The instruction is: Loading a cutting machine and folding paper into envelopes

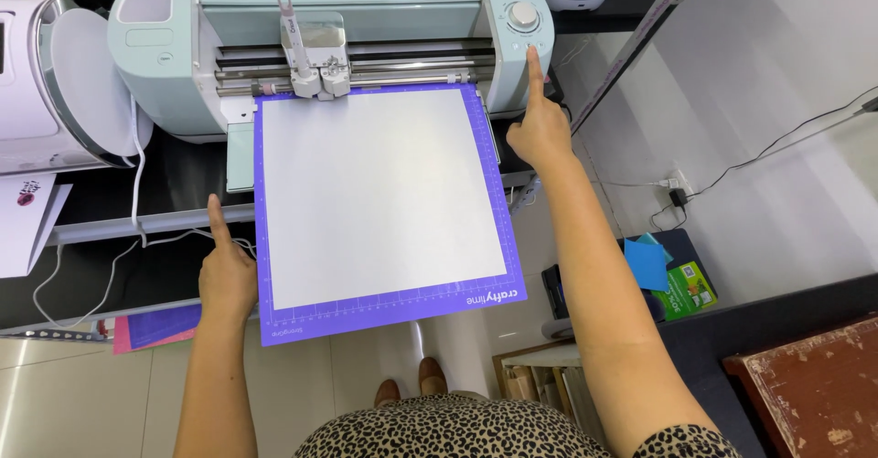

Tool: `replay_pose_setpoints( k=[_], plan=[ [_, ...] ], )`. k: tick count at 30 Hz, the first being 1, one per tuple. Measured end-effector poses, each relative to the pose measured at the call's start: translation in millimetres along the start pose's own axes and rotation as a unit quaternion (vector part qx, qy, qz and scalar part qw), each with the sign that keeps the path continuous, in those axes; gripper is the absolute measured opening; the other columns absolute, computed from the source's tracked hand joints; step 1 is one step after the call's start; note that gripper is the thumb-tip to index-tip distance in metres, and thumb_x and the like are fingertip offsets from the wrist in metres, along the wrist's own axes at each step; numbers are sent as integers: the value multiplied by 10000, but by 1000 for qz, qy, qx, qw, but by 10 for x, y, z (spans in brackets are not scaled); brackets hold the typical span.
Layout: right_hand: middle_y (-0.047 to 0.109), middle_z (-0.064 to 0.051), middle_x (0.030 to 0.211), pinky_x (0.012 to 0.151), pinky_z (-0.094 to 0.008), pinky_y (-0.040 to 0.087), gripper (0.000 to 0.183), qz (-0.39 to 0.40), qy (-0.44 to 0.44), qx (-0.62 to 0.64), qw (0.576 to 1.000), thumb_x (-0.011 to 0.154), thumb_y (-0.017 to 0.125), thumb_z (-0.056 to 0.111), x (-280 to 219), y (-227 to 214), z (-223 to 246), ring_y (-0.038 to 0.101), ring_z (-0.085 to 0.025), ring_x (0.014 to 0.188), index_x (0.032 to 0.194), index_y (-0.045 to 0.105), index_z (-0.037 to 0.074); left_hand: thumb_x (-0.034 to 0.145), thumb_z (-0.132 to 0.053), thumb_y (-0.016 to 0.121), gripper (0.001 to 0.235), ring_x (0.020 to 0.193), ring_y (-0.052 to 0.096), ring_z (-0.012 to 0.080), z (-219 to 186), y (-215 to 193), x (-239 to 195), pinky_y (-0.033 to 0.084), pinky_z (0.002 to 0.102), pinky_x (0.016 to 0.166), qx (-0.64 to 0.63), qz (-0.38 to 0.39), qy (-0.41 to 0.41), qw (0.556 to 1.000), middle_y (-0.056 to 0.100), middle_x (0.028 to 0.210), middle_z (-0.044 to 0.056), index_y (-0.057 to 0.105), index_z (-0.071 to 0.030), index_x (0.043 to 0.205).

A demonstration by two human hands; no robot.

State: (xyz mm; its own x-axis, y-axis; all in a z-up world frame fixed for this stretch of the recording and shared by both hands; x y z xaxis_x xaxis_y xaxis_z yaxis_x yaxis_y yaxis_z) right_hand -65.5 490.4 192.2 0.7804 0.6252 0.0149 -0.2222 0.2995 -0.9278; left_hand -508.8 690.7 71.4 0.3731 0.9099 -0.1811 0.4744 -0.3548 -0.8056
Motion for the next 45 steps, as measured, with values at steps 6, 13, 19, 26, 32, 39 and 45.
replay_pose_setpoints(
  k=[6, 13, 19, 26, 32, 39, 45],
  plan=[
    [411, -29, 630, 572, -367, 401, 1086, 4, -1, 15, 1000, 904, 531, -53, -46, -37, 36, 430, -203, 602, 1642, -133, 389, 927, 48, 368, 968, 599, 532, 345, -28, -24, -14, 415, 490, 599, -1, 0, 10, 1000, 519, 632, 136, -112, -305, 1690],
    [429, -25, 646, 549, -360, 382, 1088, 5, -1, 19, 1000, 905, 529, -57, -51, -27, 56, 424, -199, 601, 1643, -152, 360, 941, 31, 379, 973, 610, 542, 334, -78, -70, -62, 428, 477, 606, 16, 28, -17, 999, 537, 647, 137, -148, -314, 1683],
    [445, -34, 652, 552, -362, 392, 1086, 4, -10, 24, 1000, 897, 518, -55, -55, -2, 64, 435, -208, 597, 1641, -168, 340, 934, 32, 377, 976, 612, 559, 351, -66, -52, -47, 433, 484, 596, 23, 27, -13, 999, 554, 650, 148, -161, -295, 1681],
    [441, -25, 640, 547, -353, 391, 1078, 19, -7, 19, 1000, 916, 526, -32, -66, -18, 77, 431, -196, 590, 1637, -191, 326, 919, 35, 384, 991, 578, 515, 313, -169, -109, -119, 417, 460, 589, 5, 42, -23, 999, 513, 631, 127, -170, -281, 1678],
    [442, -27, 631, 557, -368, 400, 1078, 15, -16, 23, 999, 918, 537, -20, -57, -11, 58, 439, -207, 598, 1638, -188, 324, 934, 22, 387, 987, 620, 550, 337, -114, -66, -81, 439, 475, 629, 6, 38, -17, 999, 549, 661, 138, -187, -290, 1673],
    [498, -67, 663, 593, -400, 426, 1075, 5, -36, -16, 999, 897, 541, -18, -27, -17, 57, 483, -251, 614, 1644, -178, 270, 919, 22, 383, 990, 651, 583, 367, -115, -71, -78, 450, 495, 658, 16, 37, -11, 999, 586, 681, 153, -180, -275, 1676],
    [505, -60, 661, 537, -385, 408, 1060, 9, -22, -45, 999, 908, 545, -5, 28, -23, 44, 474, -236, 577, 1648, -165, 263, 904, 41, 389, 1006, 626, 566, 347, -142, -120, -104, 445, 482, 621, 20, 42, -19, 999, 548, 650, 134, -169, -272, 1680]
  ],
)
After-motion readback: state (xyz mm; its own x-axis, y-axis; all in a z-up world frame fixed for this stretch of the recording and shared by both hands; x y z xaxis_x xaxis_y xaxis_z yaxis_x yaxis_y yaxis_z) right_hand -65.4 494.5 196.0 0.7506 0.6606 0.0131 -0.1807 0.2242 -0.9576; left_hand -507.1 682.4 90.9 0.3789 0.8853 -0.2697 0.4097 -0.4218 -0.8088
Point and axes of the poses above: each hand's wrist, its own x-axis towards the middle knuckle, its own y-axis out of the palm, z = x × y, the point moved 7 cm from there along x, towards the middle knuckle
